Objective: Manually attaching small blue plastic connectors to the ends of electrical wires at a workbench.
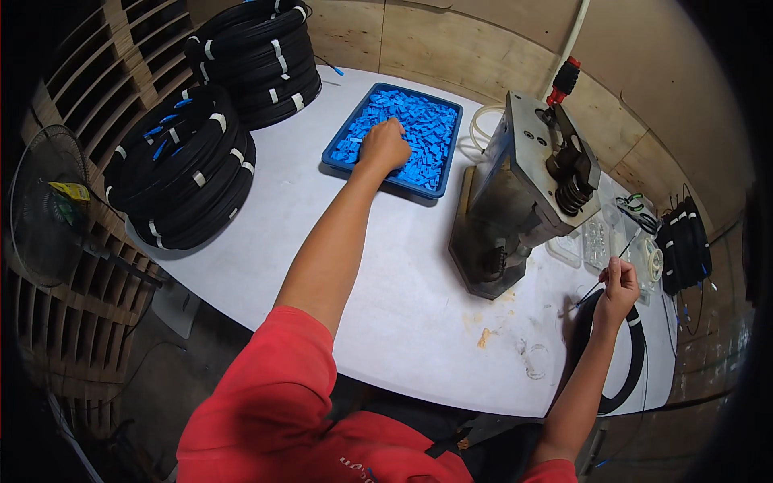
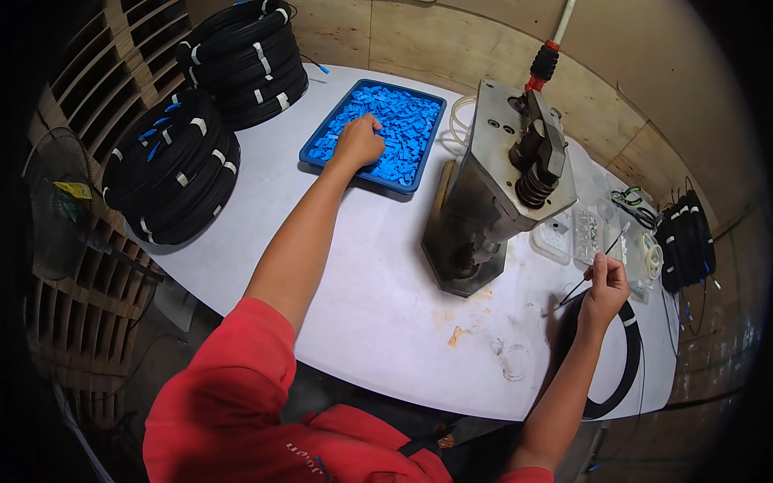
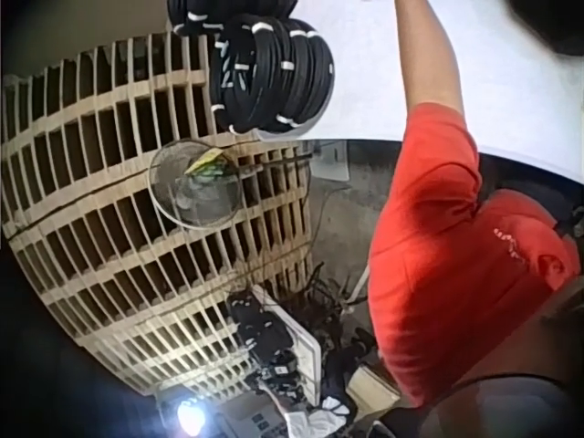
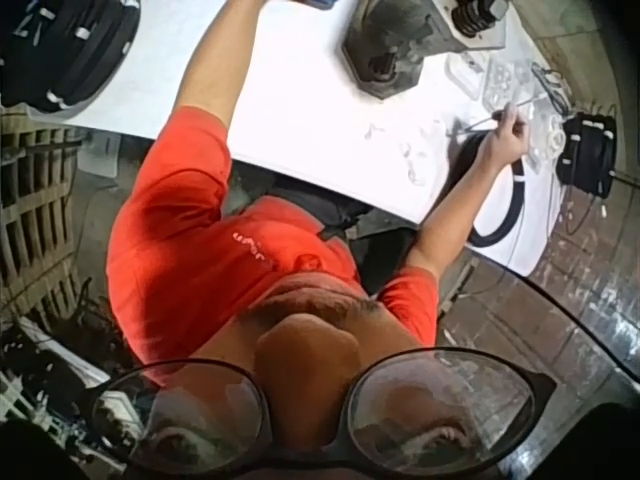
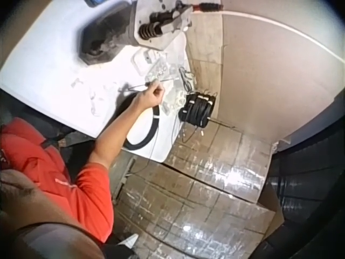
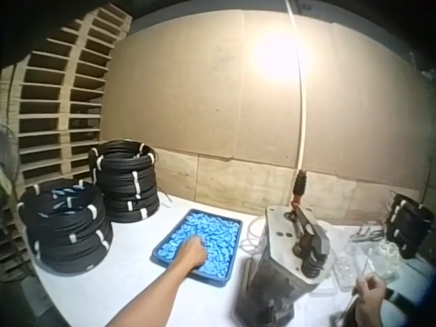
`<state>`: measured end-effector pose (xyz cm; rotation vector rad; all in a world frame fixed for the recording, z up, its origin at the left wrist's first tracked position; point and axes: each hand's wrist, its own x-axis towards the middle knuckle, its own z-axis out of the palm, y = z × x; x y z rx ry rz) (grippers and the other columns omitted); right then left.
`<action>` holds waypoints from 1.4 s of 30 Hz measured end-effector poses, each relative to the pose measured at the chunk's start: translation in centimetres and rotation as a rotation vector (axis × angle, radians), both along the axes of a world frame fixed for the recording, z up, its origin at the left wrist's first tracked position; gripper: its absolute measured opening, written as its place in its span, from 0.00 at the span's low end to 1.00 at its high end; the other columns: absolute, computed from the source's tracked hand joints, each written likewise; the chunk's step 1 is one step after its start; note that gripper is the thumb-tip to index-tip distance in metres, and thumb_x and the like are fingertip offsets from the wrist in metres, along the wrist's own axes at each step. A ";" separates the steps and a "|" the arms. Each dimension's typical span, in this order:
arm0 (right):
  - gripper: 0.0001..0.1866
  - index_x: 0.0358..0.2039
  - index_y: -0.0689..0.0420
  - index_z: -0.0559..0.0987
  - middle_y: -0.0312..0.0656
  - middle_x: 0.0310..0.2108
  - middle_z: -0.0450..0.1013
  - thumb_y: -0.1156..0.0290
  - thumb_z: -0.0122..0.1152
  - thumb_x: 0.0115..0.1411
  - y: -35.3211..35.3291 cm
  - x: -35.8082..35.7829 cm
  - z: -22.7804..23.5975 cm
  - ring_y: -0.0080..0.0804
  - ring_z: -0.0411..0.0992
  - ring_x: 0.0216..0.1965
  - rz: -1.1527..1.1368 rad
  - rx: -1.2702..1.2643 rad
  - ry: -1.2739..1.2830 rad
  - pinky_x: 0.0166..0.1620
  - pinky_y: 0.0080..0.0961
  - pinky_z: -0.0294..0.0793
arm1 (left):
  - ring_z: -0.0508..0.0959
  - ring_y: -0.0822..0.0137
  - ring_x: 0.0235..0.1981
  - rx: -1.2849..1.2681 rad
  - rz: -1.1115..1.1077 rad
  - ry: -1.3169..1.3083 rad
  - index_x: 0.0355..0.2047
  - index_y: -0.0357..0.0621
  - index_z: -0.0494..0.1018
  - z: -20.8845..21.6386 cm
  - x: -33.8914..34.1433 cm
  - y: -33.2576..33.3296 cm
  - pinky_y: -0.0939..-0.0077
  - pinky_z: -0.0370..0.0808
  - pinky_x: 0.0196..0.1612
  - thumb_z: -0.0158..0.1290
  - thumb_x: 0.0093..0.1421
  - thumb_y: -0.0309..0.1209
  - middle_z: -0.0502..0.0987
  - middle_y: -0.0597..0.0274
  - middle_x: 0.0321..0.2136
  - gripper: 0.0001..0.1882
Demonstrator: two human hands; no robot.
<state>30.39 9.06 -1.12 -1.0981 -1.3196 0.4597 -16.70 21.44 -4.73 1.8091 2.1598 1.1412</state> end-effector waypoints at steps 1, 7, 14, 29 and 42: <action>0.10 0.27 0.59 0.75 0.32 0.21 0.67 0.68 0.59 0.63 0.0 0.0 0.0 0.17 0.62 0.23 -0.001 0.001 0.001 0.29 0.16 0.62 | 0.78 0.47 0.41 0.001 -0.001 0.001 0.38 0.39 0.74 0.1 0.0 0.0 0.59 0.73 0.47 0.52 0.48 0.24 0.79 0.45 0.36 0.15; 0.10 0.26 0.59 0.75 0.32 0.21 0.67 0.68 0.59 0.63 -0.1 -0.3 0.0 0.17 0.62 0.23 0.003 0.001 0.014 0.29 0.16 0.62 | 0.79 0.48 0.37 0.050 0.000 -0.032 0.36 0.40 0.74 -0.4 0.0 0.0 0.58 0.74 0.43 0.56 0.52 0.29 0.80 0.47 0.32 0.11; 0.11 0.26 0.59 0.74 0.32 0.20 0.66 0.68 0.59 0.62 -0.3 -0.4 0.1 0.18 0.62 0.23 0.003 -0.003 0.013 0.29 0.16 0.61 | 0.79 0.47 0.38 0.007 -0.123 -0.094 0.38 0.40 0.76 0.9 0.4 -0.9 0.57 0.74 0.44 0.56 0.54 0.30 0.79 0.44 0.32 0.11; 0.10 0.26 0.60 0.74 0.32 0.20 0.67 0.70 0.60 0.62 0.0 -0.8 0.0 0.18 0.63 0.22 0.031 0.001 0.041 0.28 0.15 0.63 | 0.81 0.52 0.34 0.145 -0.088 -0.179 0.34 0.41 0.79 0.4 -0.2 -0.2 0.62 0.76 0.41 0.58 0.54 0.34 0.80 0.47 0.30 0.11; 0.07 0.32 0.63 0.75 0.37 0.24 0.73 0.71 0.58 0.62 -0.3 -2.3 0.1 0.21 0.71 0.22 0.083 -0.013 0.200 0.27 0.18 0.72 | 0.79 0.75 0.27 0.439 -0.243 -0.620 0.40 0.37 0.77 4.4 0.8 -0.4 0.81 0.75 0.31 0.56 0.57 0.26 0.80 0.60 0.24 0.10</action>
